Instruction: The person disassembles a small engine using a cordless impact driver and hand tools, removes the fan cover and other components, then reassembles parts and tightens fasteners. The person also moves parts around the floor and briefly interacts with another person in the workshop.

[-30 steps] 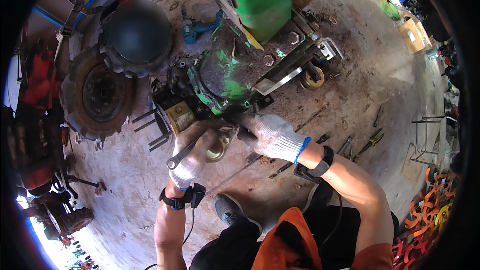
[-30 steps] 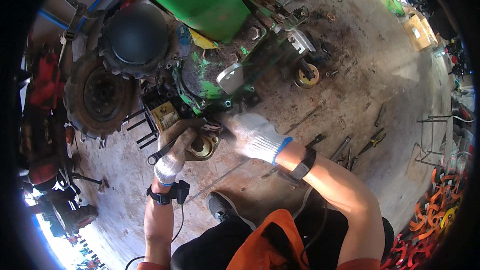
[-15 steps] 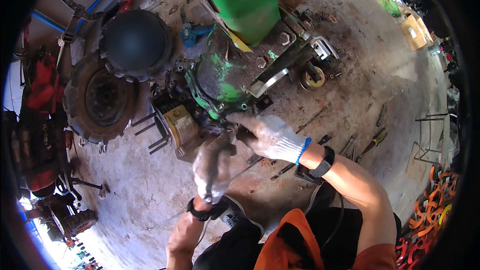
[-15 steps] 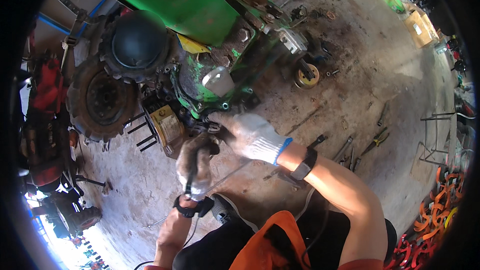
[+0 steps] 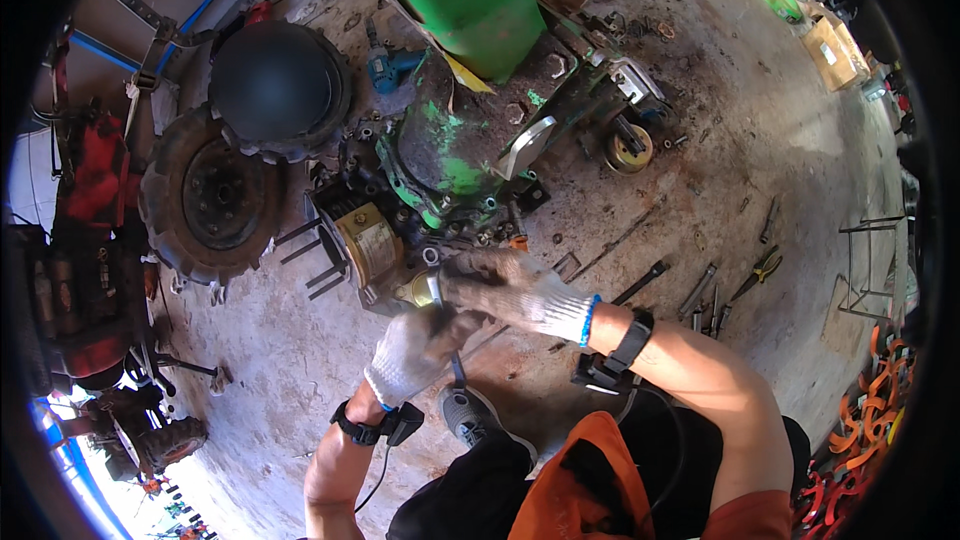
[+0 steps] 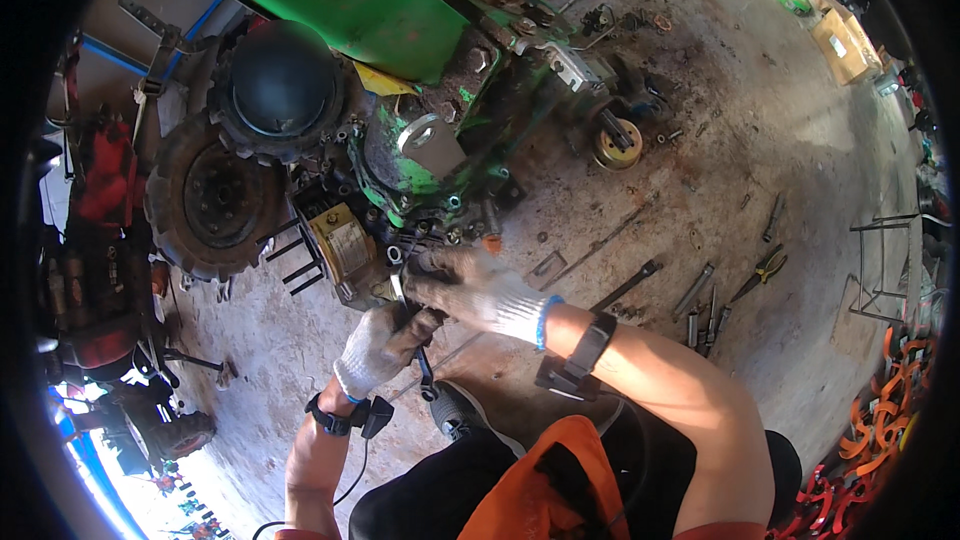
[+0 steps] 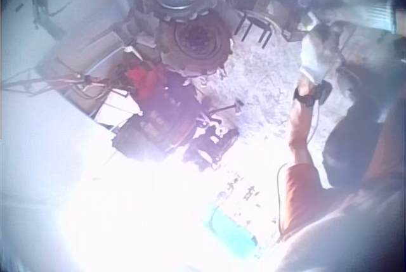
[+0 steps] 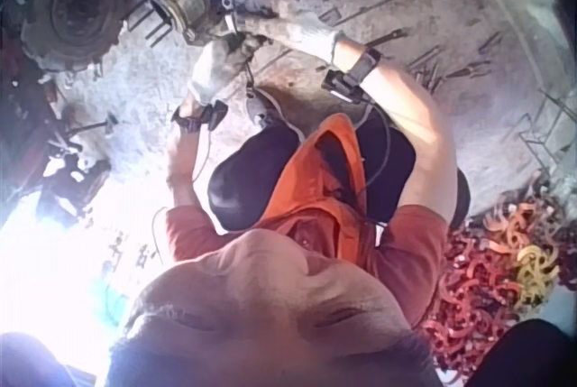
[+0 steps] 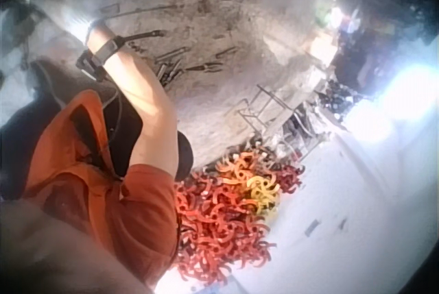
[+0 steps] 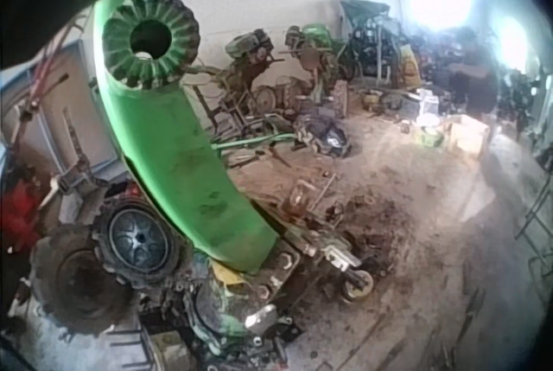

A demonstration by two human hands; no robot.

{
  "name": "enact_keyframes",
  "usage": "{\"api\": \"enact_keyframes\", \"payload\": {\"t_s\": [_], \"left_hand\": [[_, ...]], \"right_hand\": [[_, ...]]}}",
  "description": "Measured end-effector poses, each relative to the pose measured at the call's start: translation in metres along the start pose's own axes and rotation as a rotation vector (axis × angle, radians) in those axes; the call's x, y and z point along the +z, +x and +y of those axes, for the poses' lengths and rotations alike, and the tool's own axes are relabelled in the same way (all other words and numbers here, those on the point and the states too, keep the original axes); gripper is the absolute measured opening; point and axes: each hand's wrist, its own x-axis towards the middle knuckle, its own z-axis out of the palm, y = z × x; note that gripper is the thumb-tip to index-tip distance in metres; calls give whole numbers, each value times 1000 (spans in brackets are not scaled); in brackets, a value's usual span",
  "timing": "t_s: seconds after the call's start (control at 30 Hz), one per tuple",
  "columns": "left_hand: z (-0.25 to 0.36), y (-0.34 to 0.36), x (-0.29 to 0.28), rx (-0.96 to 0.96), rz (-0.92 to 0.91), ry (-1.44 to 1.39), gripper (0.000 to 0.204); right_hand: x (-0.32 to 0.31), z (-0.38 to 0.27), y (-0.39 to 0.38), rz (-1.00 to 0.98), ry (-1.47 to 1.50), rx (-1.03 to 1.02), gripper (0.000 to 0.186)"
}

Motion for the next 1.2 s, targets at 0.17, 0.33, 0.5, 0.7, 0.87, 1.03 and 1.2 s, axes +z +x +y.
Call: {"api": "enact_keyframes", "payload": {"t_s": [0.17, 0.33, 0.5, 0.7, 0.87, 1.03, 1.2], "left_hand": [[4, 4, 0, -27, -36, -95, 54], [13, 7, -8, -421, -182, -424, 41], [2, 19, -2, -246, -120, -435, 44], [0, 16, -13, -89, -68, -492, 34], [22, 3, -25, -382, -65, -867, 32], [21, 13, -60, -385, -163, -792, 36], [14, 6, -10, -403, -130, -807, 46]], "right_hand": [[-2, -7, 3, 96, -78, 126, 45], [-8, -27, -2, 77, 22, 161, 38], [-8, -24, -4, 85, 31, 188, 42], [-4, 1, 15, 198, 427, 40, 52], [6, 10, 20, 174, 365, 57, 51], [18, 11, 29, 223, 329, 42, 50], [2, 3, 20, 141, 245, -23, 48]]}}
